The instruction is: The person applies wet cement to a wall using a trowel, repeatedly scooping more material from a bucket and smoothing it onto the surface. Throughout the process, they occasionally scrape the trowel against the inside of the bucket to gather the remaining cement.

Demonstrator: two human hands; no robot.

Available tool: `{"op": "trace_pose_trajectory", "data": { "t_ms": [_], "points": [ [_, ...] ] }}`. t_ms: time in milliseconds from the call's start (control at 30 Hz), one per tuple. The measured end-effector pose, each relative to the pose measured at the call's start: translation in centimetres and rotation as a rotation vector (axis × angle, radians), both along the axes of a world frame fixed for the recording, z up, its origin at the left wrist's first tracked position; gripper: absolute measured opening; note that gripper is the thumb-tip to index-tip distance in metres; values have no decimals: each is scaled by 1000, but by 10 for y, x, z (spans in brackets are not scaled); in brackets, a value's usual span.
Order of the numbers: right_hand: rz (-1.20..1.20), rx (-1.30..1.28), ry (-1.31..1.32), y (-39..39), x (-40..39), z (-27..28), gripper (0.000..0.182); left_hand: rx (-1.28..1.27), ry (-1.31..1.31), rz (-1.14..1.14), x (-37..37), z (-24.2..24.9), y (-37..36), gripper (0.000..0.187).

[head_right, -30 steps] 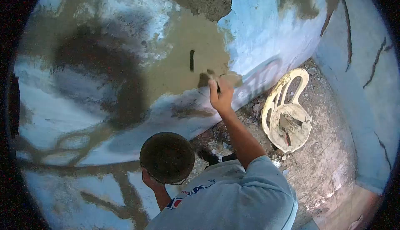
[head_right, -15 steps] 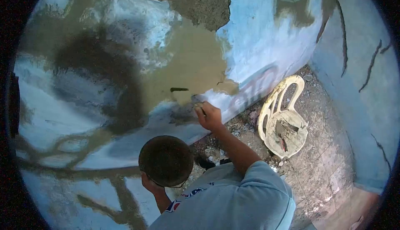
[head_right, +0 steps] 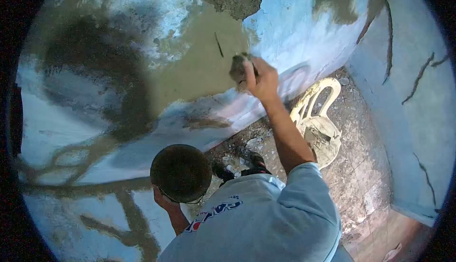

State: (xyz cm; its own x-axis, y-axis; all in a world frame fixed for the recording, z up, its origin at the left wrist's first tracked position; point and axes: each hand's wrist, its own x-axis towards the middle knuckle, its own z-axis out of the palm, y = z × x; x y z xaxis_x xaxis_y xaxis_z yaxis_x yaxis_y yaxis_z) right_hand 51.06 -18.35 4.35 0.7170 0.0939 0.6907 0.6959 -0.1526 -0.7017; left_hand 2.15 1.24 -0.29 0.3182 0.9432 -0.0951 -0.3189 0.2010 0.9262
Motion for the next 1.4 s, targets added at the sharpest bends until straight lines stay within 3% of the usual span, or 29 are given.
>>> {"op": "trace_pose_trajectory", "data": {
  "t_ms": [67, 167, 300, 433, 500, 533, 567, 600, 700, 800, 967, 1067, 1167, 1267, 1333, 1400],
  "points": [
    [13, -45, 17, 13, -19, -24, 18, 16, -108, -94, -1, -2, -2, 54],
    [13, -168, -104, 38, -41, -93, 19, -83, -23, -8, -8, -2, 0, 54],
    [180, -156, 88, 61, -79, -146, 19, -139, -29, 80, -1, 12, -1, 51],
    [348, -162, 197, 47, -109, -171, 20, 200, 275, 37, -7, 2, 4, 49],
    [410, -220, 164, 35, -123, -186, 20, 153, 275, 91, -6, 7, 7, 47],
    [488, -293, 248, 25, -130, -178, 20, 113, 315, 151, -9, 7, 13, 46],
    [570, -374, 329, 12, -134, -158, 20, 94, 86, 110, -1, 17, 4, 46],
    [624, -439, 302, 5, -137, -146, 25, 50, 189, 216, -8, 10, 7, 44],
    [732, -621, 124, -7, -143, -100, 32, 62, 94, 207, -20, 10, 14, 37],
    [844, -779, 120, -16, -131, -33, 37, 80, 46, 177, -6, 21, 13, 34],
    [893, -749, -99, -7, -118, 35, 37, 118, -119, 143, 0, 25, 17, 37],
    [946, -707, -347, 14, -129, 56, 32, 78, -158, 163, -1, 16, 24, 37],
    [920, -834, -383, 39, -168, 72, 25, 47, -231, 147, 5, 22, 21, 39],
    [925, -1161, -308, 67, -199, 70, 26, 35, -270, 95, 12, 28, 19, 44],
    [969, -956, -220, 81, -207, 53, 27, 31, -322, 63, 12, 27, 21, 47],
    [1055, -1003, -96, 97, -210, 46, 30, 23, -418, 29, 11, 25, 21, 50]
  ]
}}
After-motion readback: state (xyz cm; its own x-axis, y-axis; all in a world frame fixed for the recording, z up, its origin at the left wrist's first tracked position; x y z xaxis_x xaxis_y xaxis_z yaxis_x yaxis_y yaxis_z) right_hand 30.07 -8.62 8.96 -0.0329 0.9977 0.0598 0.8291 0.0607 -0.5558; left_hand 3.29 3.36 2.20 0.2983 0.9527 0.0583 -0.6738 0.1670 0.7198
